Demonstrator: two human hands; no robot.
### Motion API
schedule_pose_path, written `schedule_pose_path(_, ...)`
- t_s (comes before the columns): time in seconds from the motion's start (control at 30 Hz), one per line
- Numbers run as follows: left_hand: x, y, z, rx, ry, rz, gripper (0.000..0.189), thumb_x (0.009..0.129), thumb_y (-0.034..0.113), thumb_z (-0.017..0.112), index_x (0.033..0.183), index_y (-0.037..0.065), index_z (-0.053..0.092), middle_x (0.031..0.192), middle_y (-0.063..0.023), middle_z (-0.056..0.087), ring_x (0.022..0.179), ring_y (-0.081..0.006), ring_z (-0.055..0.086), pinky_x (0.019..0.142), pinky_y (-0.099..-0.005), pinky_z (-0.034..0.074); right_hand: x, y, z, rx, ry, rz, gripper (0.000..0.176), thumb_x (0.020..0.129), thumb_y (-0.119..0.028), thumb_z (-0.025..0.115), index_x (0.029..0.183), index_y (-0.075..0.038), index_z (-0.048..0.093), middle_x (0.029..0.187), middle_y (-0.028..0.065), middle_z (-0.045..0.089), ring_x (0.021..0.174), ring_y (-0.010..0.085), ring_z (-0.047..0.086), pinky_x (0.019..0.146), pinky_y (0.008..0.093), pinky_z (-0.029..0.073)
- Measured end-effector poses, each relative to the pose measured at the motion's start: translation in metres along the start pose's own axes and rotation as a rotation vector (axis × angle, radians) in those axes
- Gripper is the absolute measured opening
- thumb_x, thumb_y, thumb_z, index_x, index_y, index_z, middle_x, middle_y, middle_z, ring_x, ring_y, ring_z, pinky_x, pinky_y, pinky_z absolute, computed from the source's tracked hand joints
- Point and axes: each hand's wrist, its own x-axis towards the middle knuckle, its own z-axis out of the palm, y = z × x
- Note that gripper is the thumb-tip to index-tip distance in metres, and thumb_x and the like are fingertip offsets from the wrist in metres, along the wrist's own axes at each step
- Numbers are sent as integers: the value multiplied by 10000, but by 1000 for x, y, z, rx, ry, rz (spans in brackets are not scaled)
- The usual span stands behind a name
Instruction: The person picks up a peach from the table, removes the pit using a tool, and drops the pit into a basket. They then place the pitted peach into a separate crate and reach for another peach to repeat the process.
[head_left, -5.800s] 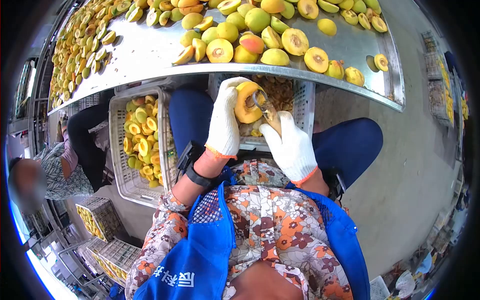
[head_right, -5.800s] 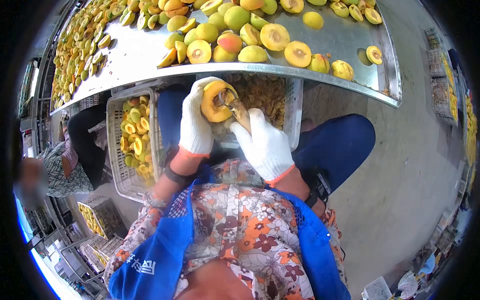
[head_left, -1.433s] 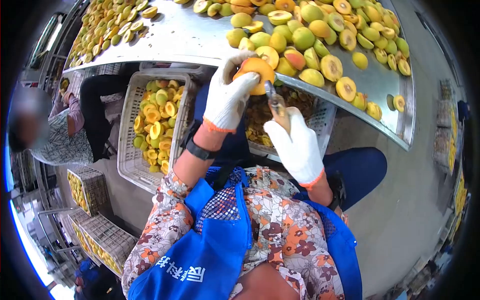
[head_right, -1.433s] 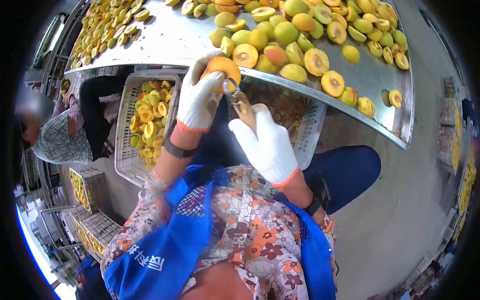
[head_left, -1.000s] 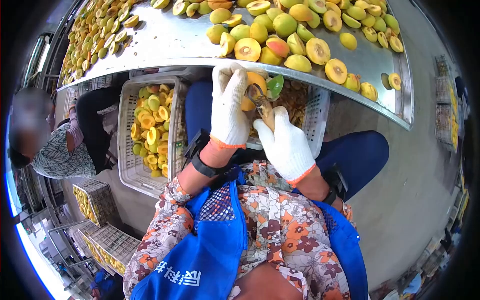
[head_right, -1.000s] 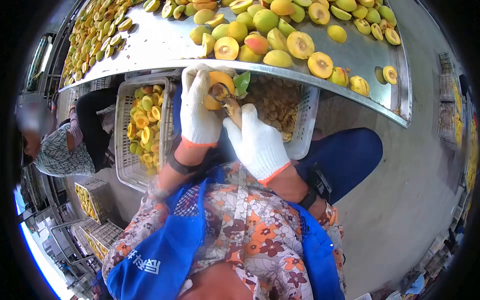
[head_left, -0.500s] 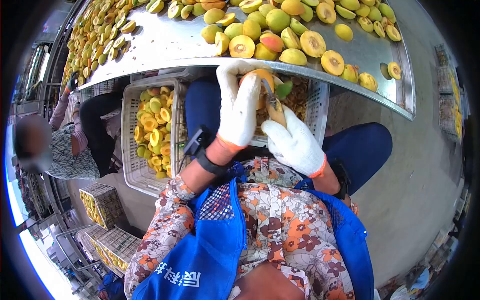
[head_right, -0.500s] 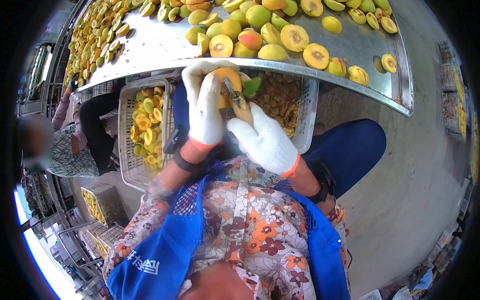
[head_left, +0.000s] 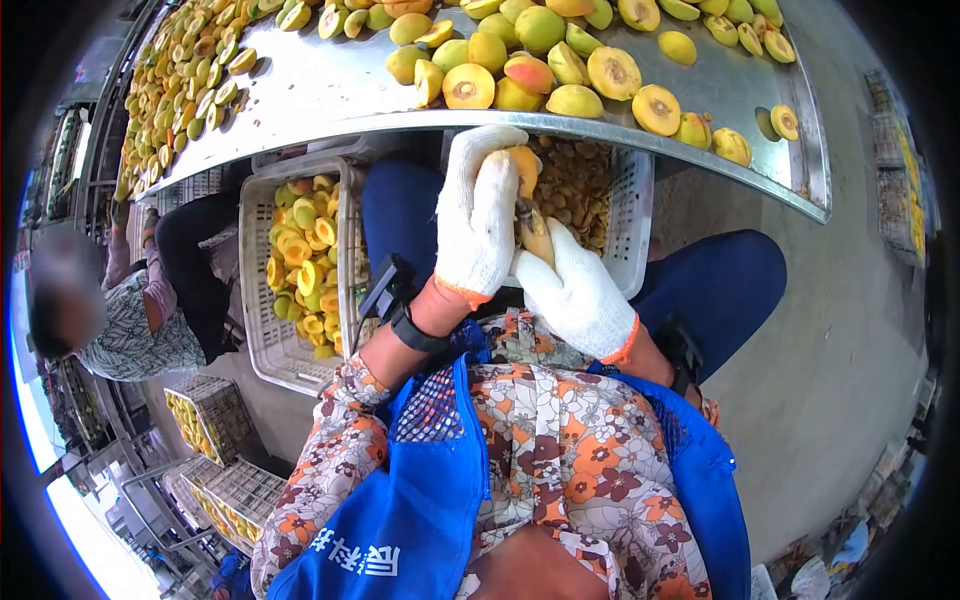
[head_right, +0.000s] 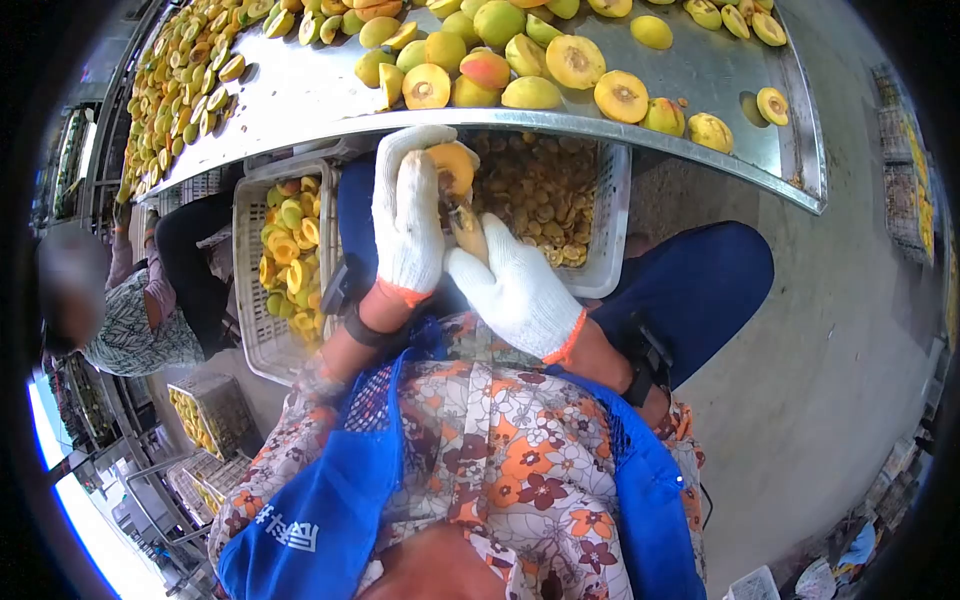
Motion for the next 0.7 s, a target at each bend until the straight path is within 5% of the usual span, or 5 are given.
schedule_pose_path(0.1, -3, -3, 0, 79, -12, 56, 275, 1081, 222, 433, 1198, 30, 592, 1115, -84, 634, 960, -137, 599, 844, -282, 500, -7, 2, 0, -90, -66, -165, 391, 988, -252, 637, 1238, 27, 530, 812, 180, 685, 684, 291, 716, 595, 396, 533)
schedule_pose_path(0.27, -9, -18, 5, -230, 44, 9, 410, 1101, 420, 393, 1234, 54, 524, 1021, -145, 671, 805, -169, 627, 678, -276, 534, -9, -22, -9, 961, -273, 406, 286, 1026, -187, 585, 1286, -81, 534, 750, -24, 547, 509, 74, 482, 454, 244, 387)
schedule_pose_path(0.5, -1, -21, -2, -189, -102, -3, 401, 1101, 404, 389, 1216, 55, 548, 1035, -118, 670, 859, -158, 642, 771, -301, 532, -8, -18, -13, 1112, -357, 546, 122, 1061, -223, 516, 1054, -101, 524, 642, -11, 492, 417, 76, 404, 371, 247, 303)
schedule_pose_path(0.63, 3, -15, -5, -656, -356, -134, 481, 1089, 500, 372, 1208, 81, 576, 1042, -103, 678, 846, -165, 646, 749, -315, 549, -7, -13, -13, 1257, -535, 485, 149, 1062, -231, 502, 1019, -90, 525, 625, -4, 484, 391, 80, 385, 359, 247, 291)
schedule_pose_path(0.7, 2, -11, 0, -958, 43, -478, 477, 1066, 528, 435, 1215, 105, 595, 1045, -89, 682, 818, -176, 638, 718, -324, 546, -8, -18, -11, 1209, -518, 461, 167, 1064, -246, 501, 1021, -86, 525, 630, -4, 485, 389, 78, 378, 358, 245, 285)
